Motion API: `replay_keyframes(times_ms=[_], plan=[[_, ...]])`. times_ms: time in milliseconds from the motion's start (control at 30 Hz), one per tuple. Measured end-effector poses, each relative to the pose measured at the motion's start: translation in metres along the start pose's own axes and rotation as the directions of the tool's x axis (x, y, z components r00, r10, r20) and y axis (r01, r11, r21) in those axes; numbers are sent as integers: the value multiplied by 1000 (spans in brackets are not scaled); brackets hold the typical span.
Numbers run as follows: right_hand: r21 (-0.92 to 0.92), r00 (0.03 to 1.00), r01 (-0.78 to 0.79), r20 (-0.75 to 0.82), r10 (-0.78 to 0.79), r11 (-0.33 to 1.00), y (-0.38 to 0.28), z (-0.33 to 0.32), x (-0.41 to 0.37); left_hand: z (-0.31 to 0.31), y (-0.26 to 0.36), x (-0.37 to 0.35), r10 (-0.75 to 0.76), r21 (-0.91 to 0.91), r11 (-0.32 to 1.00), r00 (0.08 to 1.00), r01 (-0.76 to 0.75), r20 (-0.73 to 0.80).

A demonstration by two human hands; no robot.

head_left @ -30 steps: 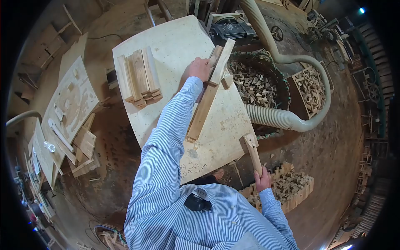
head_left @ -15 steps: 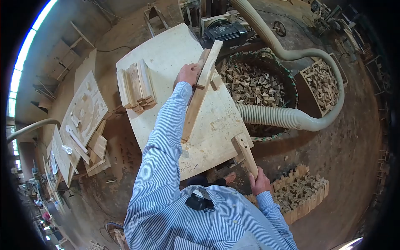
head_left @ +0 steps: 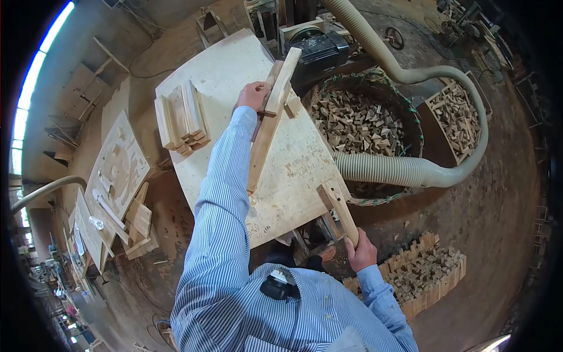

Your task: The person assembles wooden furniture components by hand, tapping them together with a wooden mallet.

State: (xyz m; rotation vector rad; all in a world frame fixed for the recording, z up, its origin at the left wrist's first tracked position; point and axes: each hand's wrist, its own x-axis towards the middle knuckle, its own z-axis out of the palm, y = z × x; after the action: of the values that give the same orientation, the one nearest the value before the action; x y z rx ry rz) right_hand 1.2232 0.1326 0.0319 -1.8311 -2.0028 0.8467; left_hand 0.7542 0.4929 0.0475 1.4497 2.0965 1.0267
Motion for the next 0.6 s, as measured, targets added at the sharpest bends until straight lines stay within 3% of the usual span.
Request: replay_keyframes(times_ms=[600], plan=[[7,996,1,-84,-1,1000,10,17,3,0,1,4,68,47,997,996,-65,-56]])
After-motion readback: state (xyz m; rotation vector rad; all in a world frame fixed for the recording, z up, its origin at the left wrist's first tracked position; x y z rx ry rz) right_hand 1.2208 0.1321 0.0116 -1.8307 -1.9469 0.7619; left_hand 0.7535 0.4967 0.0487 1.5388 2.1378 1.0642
